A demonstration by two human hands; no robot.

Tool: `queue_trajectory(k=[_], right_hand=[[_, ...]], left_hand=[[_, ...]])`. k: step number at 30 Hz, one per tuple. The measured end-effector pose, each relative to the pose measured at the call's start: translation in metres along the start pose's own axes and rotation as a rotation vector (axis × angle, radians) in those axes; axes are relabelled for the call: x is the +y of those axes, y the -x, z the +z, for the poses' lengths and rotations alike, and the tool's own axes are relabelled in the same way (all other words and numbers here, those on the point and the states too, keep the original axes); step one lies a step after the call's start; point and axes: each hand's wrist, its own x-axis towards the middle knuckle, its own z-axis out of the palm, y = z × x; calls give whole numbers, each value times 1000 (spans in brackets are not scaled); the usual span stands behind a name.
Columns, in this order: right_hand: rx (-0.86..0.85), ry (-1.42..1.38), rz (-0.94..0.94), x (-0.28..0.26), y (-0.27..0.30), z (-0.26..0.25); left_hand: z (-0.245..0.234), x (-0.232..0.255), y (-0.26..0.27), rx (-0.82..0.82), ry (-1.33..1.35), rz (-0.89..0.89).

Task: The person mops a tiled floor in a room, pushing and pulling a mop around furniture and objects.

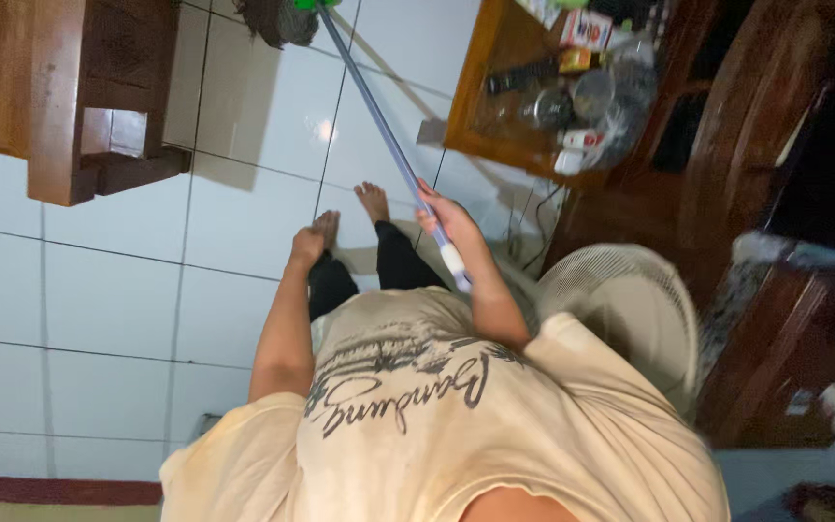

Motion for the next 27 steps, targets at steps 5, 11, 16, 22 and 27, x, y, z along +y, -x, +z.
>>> queue_trajectory(k=[5,11,16,22,27], right_hand=[[-56,-132,-151,159,70,-36],[252,-188,-184,215,72,-36],[115,-194,-436,125,14,-30],[57,-396,-312,40,-39,10],[-150,-309,-442,176,7,-20]], left_hand=[[-41,-60,40,-380,-646,-80],[-107,-101,33,-183,-504,-343],[-120,-85,-8,-138,-525,-127],[-83,-72,-8,-34,-70,96],[-40,-68,33,-415,-596,182]])
